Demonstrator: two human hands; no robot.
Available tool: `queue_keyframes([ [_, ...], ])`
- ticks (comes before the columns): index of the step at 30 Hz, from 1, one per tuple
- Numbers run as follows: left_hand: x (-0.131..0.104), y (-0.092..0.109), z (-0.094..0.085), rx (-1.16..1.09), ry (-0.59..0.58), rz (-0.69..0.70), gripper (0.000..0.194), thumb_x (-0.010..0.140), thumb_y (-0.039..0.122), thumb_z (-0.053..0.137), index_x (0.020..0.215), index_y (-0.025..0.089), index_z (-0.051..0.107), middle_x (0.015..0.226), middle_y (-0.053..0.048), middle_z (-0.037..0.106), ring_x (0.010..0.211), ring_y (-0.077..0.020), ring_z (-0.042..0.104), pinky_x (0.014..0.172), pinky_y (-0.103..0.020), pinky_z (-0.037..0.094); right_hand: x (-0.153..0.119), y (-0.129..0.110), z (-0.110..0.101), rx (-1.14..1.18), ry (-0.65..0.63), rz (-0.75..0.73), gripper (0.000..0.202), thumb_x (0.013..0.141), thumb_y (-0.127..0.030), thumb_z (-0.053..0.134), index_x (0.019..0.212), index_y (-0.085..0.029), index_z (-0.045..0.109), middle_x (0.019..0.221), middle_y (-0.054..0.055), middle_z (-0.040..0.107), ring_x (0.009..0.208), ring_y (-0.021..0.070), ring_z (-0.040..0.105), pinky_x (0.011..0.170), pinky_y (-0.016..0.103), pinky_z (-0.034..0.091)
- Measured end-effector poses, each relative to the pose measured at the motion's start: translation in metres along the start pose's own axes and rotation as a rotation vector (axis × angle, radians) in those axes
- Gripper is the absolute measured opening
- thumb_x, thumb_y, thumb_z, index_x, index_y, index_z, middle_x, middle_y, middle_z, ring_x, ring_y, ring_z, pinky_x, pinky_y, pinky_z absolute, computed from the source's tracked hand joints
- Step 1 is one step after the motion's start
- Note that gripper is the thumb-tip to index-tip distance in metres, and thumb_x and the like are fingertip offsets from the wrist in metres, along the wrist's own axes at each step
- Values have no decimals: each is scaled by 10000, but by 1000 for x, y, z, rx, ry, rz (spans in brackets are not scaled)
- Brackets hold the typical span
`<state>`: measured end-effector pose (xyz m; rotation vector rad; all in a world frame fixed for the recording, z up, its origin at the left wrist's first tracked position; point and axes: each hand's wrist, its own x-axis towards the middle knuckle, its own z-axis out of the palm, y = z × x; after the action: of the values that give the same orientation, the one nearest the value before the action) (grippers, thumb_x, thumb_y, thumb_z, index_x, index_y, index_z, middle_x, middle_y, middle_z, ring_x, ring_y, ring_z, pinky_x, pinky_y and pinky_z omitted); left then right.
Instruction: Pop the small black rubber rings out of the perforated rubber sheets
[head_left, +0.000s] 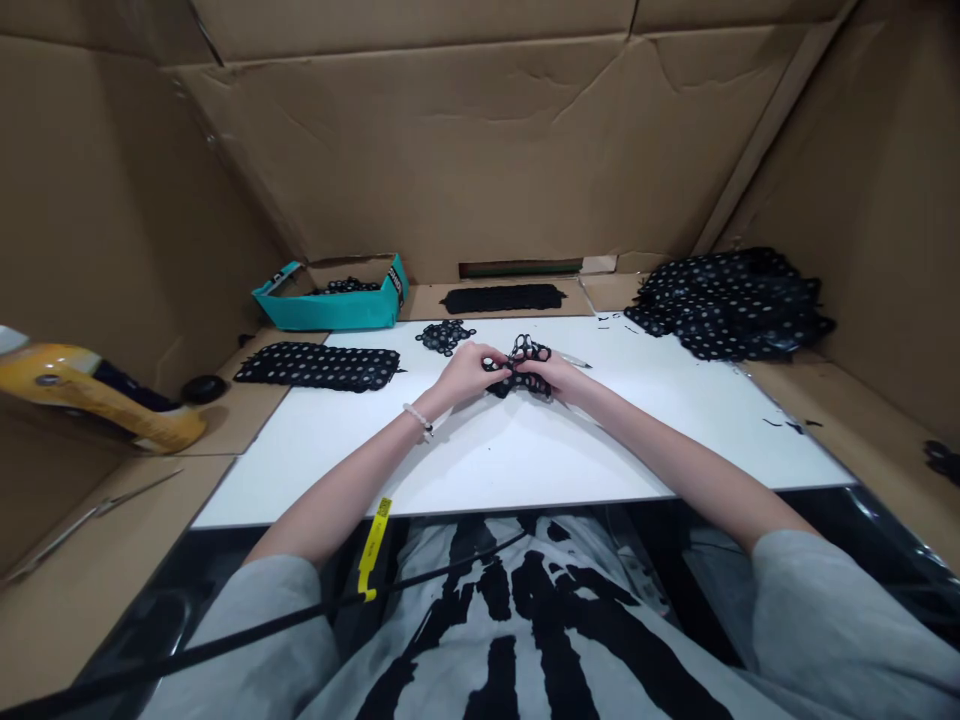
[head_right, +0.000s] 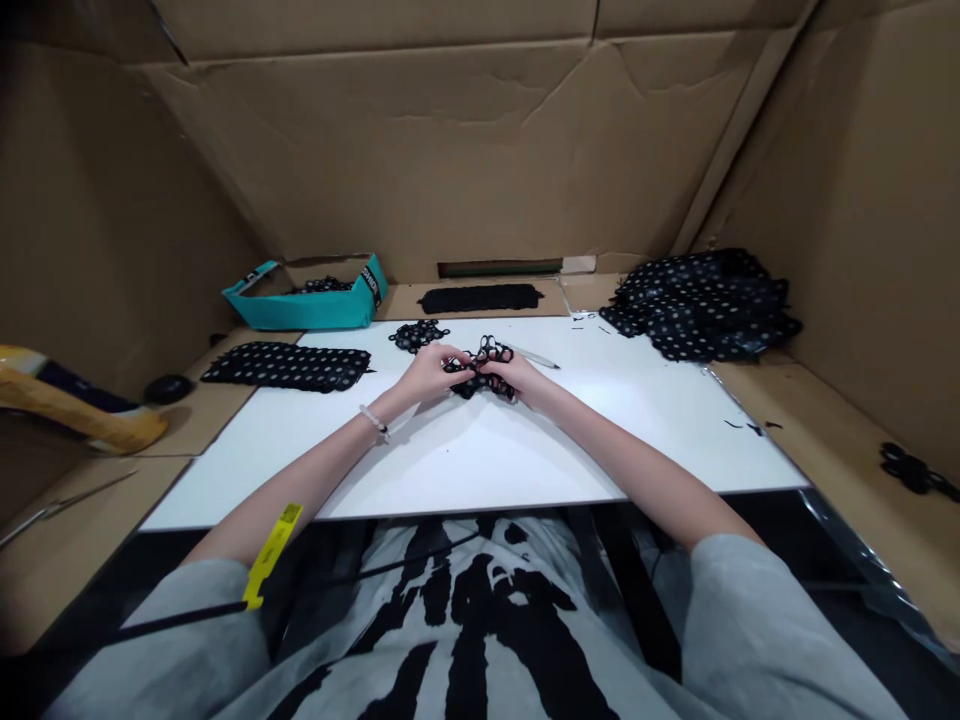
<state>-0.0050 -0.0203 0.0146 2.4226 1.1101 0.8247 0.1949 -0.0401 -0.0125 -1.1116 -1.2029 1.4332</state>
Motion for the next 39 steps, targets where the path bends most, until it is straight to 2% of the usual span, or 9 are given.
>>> queue_keyframes([
  [7,-3,10,2,103,76,-5,270,807,249,600,920,169,832,976,-109,787,949,-292,655,939,-403,468,-2,2,9,17,54,-3,220,587,-156,718,804,-184,698,744,-16,711,741,159,613,772,294,502],
  [15,3,-1,10,-180,108,-279,195,774,264,607,741,168,774,775,-60,772,767,-224,675,744,-311,488,-2,7,11,-48,125,-58,209,594,-202,692,794,-208,635,751,-32,672,785,176,599,831,325,496],
  [18,11,-22,-8,-238,286,-393,197,772,299,626,711,164,755,775,-78,767,775,-234,674,729,-316,488,-3,4,12,-19,129,-37,178,575,-140,626,716,-224,558,699,-35,650,812,191,627,870,336,503],
  [23,15,-76,-52,34,535,-381,198,800,343,652,790,188,775,941,-125,772,924,-301,667,911,-397,471,-4,-3,13,68,69,21,230,576,-126,611,780,-227,578,747,-7,705,915,223,683,952,379,510],
  [26,13,-99,-60,221,469,-364,154,794,280,658,801,185,779,1012,-149,756,1029,-338,629,1009,-440,424,-3,-4,12,70,51,71,268,557,-103,615,802,-213,619,783,15,727,913,223,682,953,380,514],
  [29,12,-98,-56,320,417,-321,222,835,257,621,945,171,793,1119,-162,735,1117,-355,580,1054,-474,384,-3,-5,9,63,67,119,213,553,-91,630,729,-209,605,815,28,742,905,220,668,907,360,527],
  [32,13,-73,-50,267,382,-209,305,897,331,583,1071,180,783,1157,-143,734,1137,-337,578,1058,-463,376,-5,-6,7,78,60,145,184,581,-103,627,736,-203,636,901,55,765,954,237,659,850,348,539],
  [36,15,-30,-33,40,3,-116,300,816,469,695,924,215,812,953,-78,787,903,-263,663,881,-353,459,-6,-9,7,118,35,134,203,590,-105,620,770,-193,653,895,48,751,942,225,651,861,336,531],
  [39,15,-14,-18,-114,-124,-132,294,739,470,755,852,205,815,883,-65,794,824,-234,670,773,-316,470,-8,-12,9,110,40,114,162,597,-138,645,744,-199,614,775,8,692,827,196,627,827,329,527],
])
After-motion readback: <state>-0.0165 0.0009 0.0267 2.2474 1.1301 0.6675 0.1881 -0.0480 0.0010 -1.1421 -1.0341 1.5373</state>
